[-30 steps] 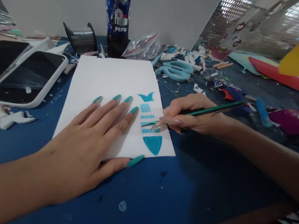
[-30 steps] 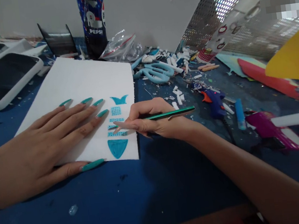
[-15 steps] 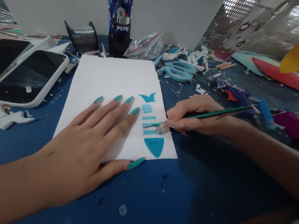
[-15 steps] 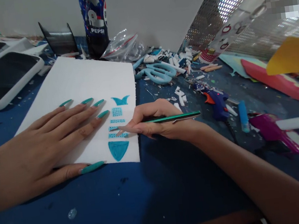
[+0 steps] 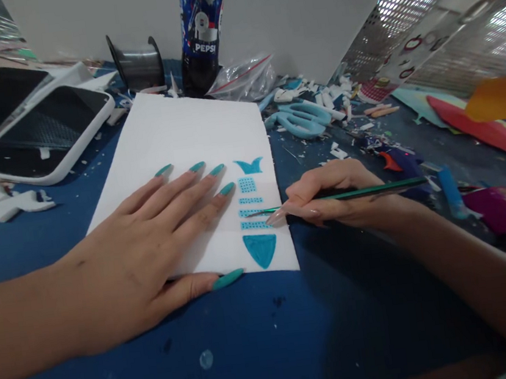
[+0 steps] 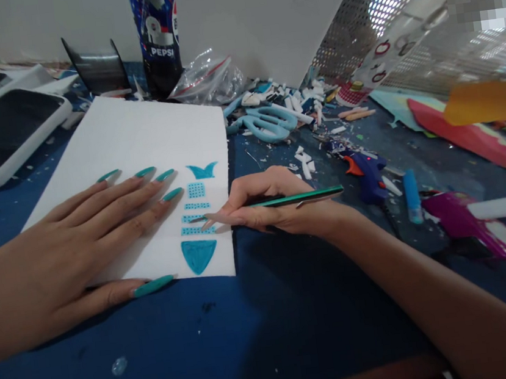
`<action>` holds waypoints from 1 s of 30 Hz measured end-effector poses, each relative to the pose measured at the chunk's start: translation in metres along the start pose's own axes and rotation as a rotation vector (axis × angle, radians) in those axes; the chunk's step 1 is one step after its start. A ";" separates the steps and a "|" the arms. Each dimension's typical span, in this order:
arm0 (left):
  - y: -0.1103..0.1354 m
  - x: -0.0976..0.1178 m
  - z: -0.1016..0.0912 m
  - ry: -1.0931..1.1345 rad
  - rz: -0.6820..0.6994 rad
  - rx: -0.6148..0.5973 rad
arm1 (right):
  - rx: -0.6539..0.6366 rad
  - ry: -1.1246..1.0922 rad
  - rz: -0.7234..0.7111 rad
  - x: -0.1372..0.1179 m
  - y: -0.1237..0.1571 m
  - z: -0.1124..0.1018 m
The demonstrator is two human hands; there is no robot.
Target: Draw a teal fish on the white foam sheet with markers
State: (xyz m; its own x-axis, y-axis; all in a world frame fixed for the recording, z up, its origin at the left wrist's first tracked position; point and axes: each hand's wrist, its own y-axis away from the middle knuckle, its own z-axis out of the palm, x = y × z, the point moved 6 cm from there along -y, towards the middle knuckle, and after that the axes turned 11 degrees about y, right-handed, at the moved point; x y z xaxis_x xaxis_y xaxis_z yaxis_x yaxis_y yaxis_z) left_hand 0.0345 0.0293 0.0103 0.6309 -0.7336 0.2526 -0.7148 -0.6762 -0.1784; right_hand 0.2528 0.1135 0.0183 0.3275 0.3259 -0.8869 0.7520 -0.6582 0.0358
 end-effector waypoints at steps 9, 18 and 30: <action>-0.001 0.001 0.001 -0.028 -0.001 -0.020 | -0.036 0.022 -0.013 -0.004 0.001 0.000; -0.001 0.002 0.000 -0.014 0.009 -0.003 | -0.025 0.167 -0.069 -0.012 -0.001 -0.005; 0.000 -0.003 0.002 0.041 -0.008 -0.026 | 0.015 0.214 -0.037 -0.016 0.003 -0.002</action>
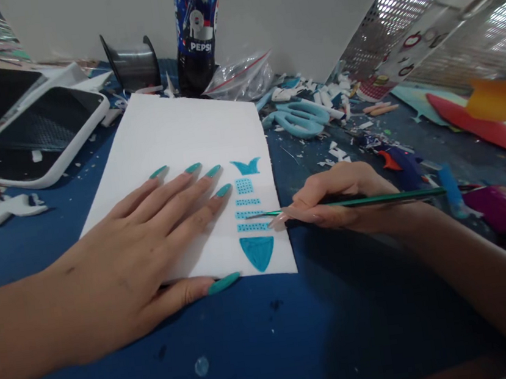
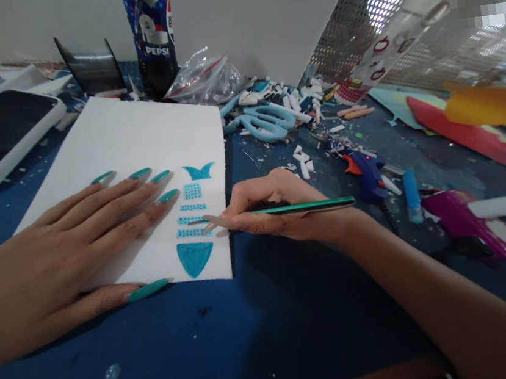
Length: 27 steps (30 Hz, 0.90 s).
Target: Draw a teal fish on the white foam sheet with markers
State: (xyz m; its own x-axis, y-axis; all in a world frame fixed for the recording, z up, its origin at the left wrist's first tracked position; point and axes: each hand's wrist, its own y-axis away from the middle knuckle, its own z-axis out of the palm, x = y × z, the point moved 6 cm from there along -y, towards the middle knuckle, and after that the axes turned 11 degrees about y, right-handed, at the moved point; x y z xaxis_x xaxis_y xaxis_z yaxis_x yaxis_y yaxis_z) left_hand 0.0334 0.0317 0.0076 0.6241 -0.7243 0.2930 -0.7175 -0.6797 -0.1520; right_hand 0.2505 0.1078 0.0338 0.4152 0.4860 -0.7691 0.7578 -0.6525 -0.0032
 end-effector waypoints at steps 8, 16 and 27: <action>0.000 0.001 0.003 -0.015 0.010 -0.003 | -0.009 0.042 -0.060 -0.006 0.002 -0.001; 0.000 0.001 0.000 -0.013 0.021 0.015 | -0.008 0.099 -0.050 -0.007 0.004 -0.001; 0.000 0.002 -0.001 -0.034 0.034 0.029 | -0.032 0.145 -0.065 -0.005 0.007 -0.004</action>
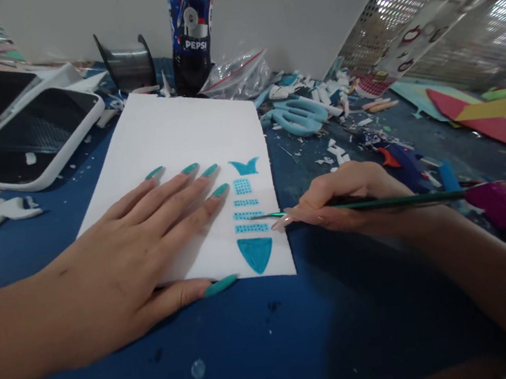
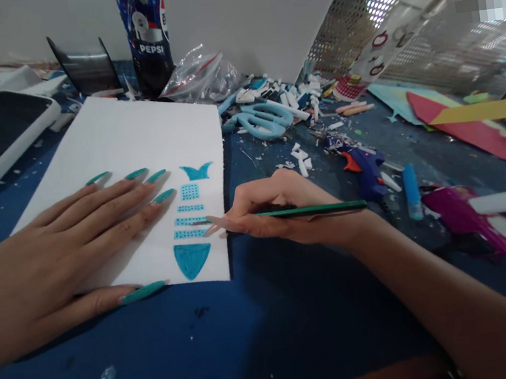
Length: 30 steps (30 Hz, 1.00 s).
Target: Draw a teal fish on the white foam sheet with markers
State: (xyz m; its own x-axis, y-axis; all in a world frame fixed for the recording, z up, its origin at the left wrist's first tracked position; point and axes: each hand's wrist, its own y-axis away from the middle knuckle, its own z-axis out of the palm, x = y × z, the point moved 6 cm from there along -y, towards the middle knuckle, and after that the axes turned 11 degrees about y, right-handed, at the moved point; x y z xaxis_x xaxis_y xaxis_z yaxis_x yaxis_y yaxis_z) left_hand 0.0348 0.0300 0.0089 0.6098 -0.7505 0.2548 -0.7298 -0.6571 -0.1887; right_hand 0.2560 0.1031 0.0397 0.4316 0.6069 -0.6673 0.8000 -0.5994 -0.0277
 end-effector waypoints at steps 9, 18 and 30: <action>0.001 0.000 -0.001 0.014 -0.014 -0.011 | -0.024 0.018 -0.063 0.002 0.004 -0.002; 0.002 -0.004 0.002 0.061 -0.053 -0.031 | -0.078 0.109 0.110 0.016 0.012 -0.008; 0.002 -0.003 0.001 0.024 -0.027 -0.034 | 0.009 -0.132 0.102 0.013 0.008 -0.009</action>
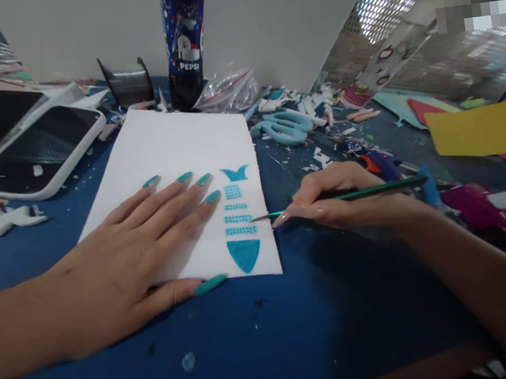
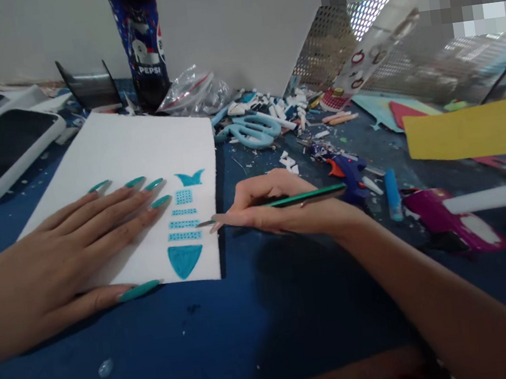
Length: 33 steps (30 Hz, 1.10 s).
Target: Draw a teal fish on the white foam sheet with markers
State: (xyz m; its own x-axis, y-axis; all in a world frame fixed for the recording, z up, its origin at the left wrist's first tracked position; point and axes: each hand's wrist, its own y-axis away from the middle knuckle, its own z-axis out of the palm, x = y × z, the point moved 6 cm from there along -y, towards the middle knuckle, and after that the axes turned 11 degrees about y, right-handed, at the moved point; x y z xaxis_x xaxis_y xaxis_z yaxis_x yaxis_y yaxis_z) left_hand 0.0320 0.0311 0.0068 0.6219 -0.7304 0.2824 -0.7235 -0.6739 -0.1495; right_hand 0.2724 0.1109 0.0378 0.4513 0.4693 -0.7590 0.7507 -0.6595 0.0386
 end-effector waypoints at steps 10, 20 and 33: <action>-0.007 -0.002 0.005 -0.114 -0.062 -0.004 | 0.594 -0.086 -0.034 0.011 -0.001 -0.037; 0.003 0.002 0.004 -0.096 -0.058 -0.093 | 0.552 -0.240 -0.131 0.005 -0.011 -0.029; 0.015 0.014 0.001 -0.141 -0.107 0.033 | 0.327 -0.284 0.108 -0.004 -0.004 -0.003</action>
State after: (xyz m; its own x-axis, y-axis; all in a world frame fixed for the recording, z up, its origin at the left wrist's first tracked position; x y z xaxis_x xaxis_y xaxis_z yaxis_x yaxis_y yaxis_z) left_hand 0.0301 0.0111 0.0077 0.7321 -0.6614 0.1630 -0.6426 -0.7499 -0.1571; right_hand 0.2690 0.1129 0.0429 0.3344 0.2380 -0.9119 0.4936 -0.8685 -0.0456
